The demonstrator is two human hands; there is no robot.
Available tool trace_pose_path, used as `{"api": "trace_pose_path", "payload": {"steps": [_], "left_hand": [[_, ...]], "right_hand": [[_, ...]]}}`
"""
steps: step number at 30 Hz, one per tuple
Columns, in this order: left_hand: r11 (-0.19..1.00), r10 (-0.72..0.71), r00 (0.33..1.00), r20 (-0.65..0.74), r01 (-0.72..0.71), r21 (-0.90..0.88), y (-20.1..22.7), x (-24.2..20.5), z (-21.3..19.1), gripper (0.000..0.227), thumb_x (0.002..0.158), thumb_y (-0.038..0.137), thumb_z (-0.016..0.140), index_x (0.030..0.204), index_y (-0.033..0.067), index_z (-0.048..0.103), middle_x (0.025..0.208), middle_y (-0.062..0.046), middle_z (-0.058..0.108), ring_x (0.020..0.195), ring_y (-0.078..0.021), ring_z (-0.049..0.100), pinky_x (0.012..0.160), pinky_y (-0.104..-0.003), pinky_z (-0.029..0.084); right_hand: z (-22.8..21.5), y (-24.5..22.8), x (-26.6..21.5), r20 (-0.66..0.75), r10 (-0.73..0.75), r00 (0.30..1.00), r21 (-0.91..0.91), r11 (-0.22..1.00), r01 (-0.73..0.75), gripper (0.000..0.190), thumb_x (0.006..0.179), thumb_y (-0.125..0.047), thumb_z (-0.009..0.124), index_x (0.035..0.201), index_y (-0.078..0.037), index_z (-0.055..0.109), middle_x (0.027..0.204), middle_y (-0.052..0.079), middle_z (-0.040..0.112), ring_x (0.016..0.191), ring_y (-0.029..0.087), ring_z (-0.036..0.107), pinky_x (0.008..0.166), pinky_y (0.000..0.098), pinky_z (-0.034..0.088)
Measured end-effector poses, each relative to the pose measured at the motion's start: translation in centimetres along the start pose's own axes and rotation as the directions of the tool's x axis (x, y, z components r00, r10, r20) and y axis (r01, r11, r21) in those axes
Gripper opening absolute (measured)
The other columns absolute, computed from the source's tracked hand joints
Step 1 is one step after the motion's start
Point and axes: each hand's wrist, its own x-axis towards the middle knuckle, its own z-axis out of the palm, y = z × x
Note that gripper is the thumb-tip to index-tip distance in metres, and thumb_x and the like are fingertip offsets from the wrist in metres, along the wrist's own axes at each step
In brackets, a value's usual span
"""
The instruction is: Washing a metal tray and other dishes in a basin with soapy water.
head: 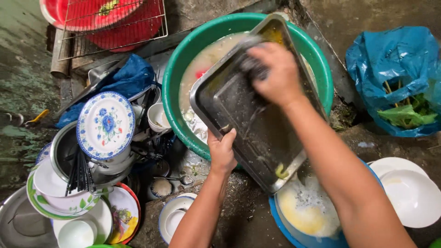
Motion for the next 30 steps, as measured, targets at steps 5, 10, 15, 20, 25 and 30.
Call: {"api": "trace_pose_path", "payload": {"steps": [5,10,15,20,25,30], "left_hand": [[0.999,0.013,1.000,0.016,-0.014,0.042,0.2,0.5,0.9,0.052,0.087,-0.012,0.057,0.136,0.0052,0.057,0.121,-0.005,0.066,0.108,-0.0186,0.064,0.099,-0.036,0.052],[0.999,-0.040,0.998,-0.045,0.039,-0.019,-0.5,0.5,0.2,0.050,0.087,-0.010,0.054,0.134,0.0067,0.054,0.120,-0.001,0.062,0.106,-0.0145,0.061,0.094,-0.033,0.051],[0.991,-0.128,0.991,-0.044,0.127,-0.032,0.0,-0.1,0.7,0.052,0.078,-0.012,0.050,0.127,0.0036,0.056,0.113,-0.007,0.066,0.097,-0.0195,0.065,0.087,-0.035,0.055],[0.989,-0.123,0.992,-0.018,0.121,-0.088,1.3,-0.1,2.9,0.050,0.085,-0.010,0.059,0.132,0.0084,0.053,0.120,0.000,0.064,0.103,-0.0132,0.063,0.091,-0.032,0.054],[0.980,-0.164,0.986,-0.041,0.158,-0.125,1.7,-0.5,1.9,0.059,0.076,-0.009,0.052,0.132,0.0065,0.053,0.111,-0.006,0.065,0.095,-0.0199,0.065,0.085,-0.036,0.055],[0.996,0.015,0.999,-0.028,-0.013,0.090,1.8,0.4,0.1,0.053,0.079,-0.011,0.056,0.131,-0.0001,0.056,0.116,-0.007,0.066,0.104,-0.0194,0.064,0.096,-0.034,0.053]], "right_hand": [[0.0,-6.1,-0.1,-0.028,0.056,0.998,0.002,0.998,-0.056,0.049,0.068,-0.014,0.079,0.116,-0.016,0.074,0.122,0.007,0.071,0.119,0.031,0.065,0.107,0.0459,0.050],[1.0,-6.4,2.2,0.043,0.029,0.999,-0.142,0.990,-0.023,0.044,0.068,-0.012,0.079,0.112,-0.018,0.078,0.113,0.008,0.072,0.106,0.030,0.065,0.090,0.0439,0.053],[-1.4,-3.5,2.8,-0.004,0.230,0.973,-0.345,0.913,-0.217,0.041,0.067,-0.015,0.082,0.107,-0.019,0.080,0.111,0.009,0.072,0.096,0.034,0.064,0.080,0.0434,0.054],[1.5,-9.3,2.0,0.060,0.003,0.998,-0.154,0.988,0.006,0.042,0.063,-0.007,0.075,0.102,-0.022,0.078,0.111,0.004,0.074,0.098,0.027,0.065,0.085,0.0410,0.052],[-0.1,-1.0,0.4,-0.066,0.105,0.992,-0.281,0.952,-0.119,0.045,0.072,-0.010,0.080,0.116,-0.018,0.075,0.122,0.009,0.068,0.113,0.032,0.062,0.095,0.0445,0.047],[0.1,2.0,-4.1,-0.169,0.404,0.899,-0.233,0.870,-0.434,0.056,0.071,-0.013,0.079,0.126,-0.012,0.070,0.129,0.021,0.062,0.116,0.043,0.057,0.100,0.0493,0.046]]}}
